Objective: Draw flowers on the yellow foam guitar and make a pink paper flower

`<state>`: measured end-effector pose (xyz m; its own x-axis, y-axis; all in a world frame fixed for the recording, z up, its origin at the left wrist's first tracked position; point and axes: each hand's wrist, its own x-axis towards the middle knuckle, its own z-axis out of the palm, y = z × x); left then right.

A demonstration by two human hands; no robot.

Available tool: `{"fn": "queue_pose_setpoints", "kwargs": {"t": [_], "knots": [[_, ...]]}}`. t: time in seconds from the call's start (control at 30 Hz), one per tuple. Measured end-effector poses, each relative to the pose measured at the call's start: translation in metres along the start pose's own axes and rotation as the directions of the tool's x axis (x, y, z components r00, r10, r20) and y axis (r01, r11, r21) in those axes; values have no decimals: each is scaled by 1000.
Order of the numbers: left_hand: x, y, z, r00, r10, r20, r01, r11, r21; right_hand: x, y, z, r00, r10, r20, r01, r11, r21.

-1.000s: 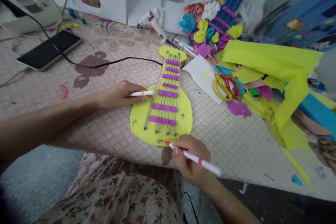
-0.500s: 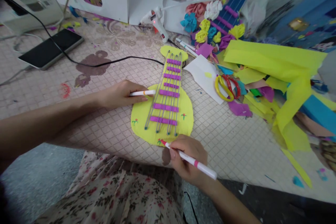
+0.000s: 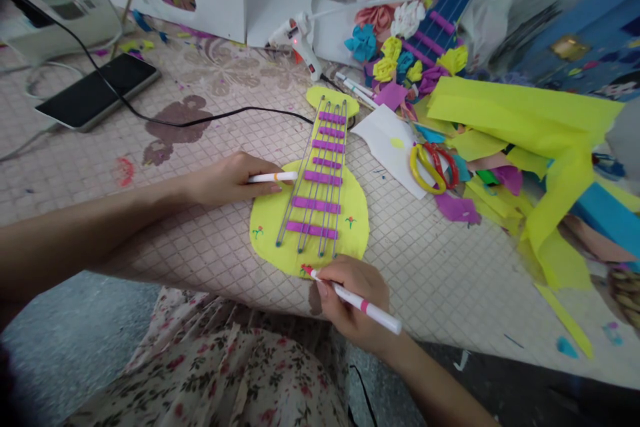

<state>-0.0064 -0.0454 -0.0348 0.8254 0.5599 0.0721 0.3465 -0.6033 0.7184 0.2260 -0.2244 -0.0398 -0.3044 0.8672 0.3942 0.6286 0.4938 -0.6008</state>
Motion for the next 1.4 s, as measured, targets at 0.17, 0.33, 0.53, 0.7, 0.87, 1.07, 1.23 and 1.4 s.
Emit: {"fn": "queue_pose_setpoints", "kwargs": {"t": [0.17,0.33,0.53,0.7,0.87,1.07,1.23,1.4], "knots": [[0,-1,0,1000,15,-3,-15,1000,-16,-10,6,0,992,74,-105,-65,994,90],[0,-3,1,999,25,-31,-25,999,-27,10,3,-3,995,67,-73,-55,987,152],[0,-4,2,998,-14,-61,13,1000,-8,71,-12,2,986,-148,72,140,984,114],[-1,-1,2,995,-46,-94,47,999,8,91,-12,17,973,-191,131,179,979,95],[-2,0,3,995,-7,-104,7,1000,-1,89,-8,24,973,-182,143,171,981,89],[-2,0,3,993,9,-121,-10,1000,-11,86,-7,24,973,-168,156,155,984,91],[-1,-1,4,993,14,-119,-14,1000,3,85,-5,26,975,-165,151,153,984,93],[-1,-1,3,993,6,-115,-5,1000,3,84,-5,26,975,-164,151,151,984,91]]}}
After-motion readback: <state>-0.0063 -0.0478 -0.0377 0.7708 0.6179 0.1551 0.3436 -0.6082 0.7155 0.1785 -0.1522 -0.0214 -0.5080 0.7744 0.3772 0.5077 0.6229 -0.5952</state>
